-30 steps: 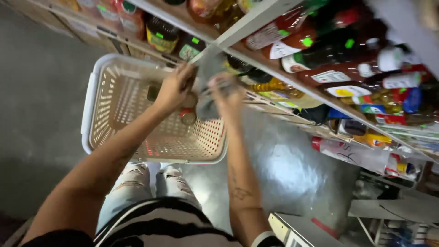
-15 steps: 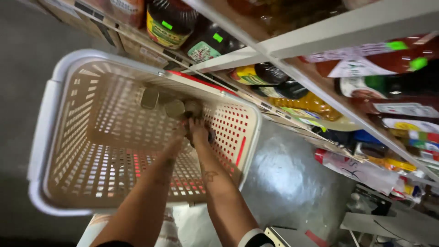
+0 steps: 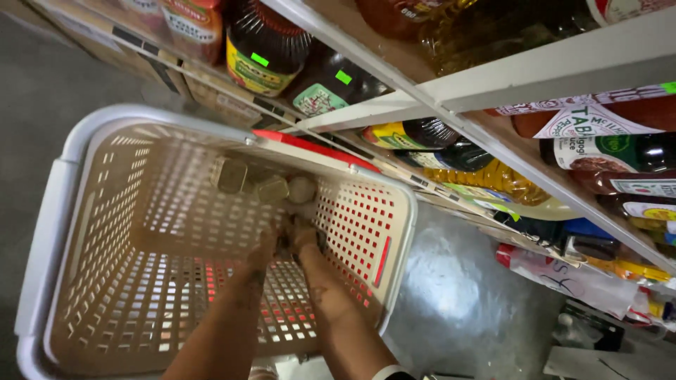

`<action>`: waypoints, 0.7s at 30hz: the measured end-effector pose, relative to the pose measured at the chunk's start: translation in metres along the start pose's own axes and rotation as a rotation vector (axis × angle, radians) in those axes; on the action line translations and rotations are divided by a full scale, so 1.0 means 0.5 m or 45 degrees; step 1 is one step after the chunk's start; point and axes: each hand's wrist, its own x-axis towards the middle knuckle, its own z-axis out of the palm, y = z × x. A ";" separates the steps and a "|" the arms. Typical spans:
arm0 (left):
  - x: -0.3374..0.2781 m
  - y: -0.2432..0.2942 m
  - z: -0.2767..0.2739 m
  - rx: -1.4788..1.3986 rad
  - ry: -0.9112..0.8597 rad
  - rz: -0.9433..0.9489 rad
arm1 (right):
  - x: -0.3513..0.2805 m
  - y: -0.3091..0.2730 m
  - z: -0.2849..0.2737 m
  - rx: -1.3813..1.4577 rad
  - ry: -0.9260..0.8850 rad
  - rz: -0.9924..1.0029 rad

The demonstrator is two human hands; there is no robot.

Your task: Wiping down canned goods and bottles of olive oil with a rag before placing them into a basket or back onto a grocery store shelf.

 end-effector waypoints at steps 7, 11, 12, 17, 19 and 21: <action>0.070 -0.126 0.207 -0.173 -0.069 -0.080 | -0.020 0.006 0.033 -0.016 -0.337 -0.020; 0.082 -0.179 0.202 -0.270 -0.112 -0.118 | -0.077 -0.036 -0.131 0.059 -0.281 -0.095; 0.082 -0.194 0.208 -0.292 -0.123 -0.125 | -0.102 -0.057 -0.199 0.068 -0.325 -0.093; 0.065 -0.208 0.228 -0.397 -0.192 -0.142 | -0.187 -0.088 -0.321 0.201 -0.247 0.129; 0.046 -0.176 0.242 -0.428 -0.231 -0.125 | -0.211 -0.087 -0.342 0.220 -0.069 0.163; 0.009 -0.151 0.256 -0.449 -0.277 -0.129 | -0.282 -0.106 -0.387 0.200 0.362 0.203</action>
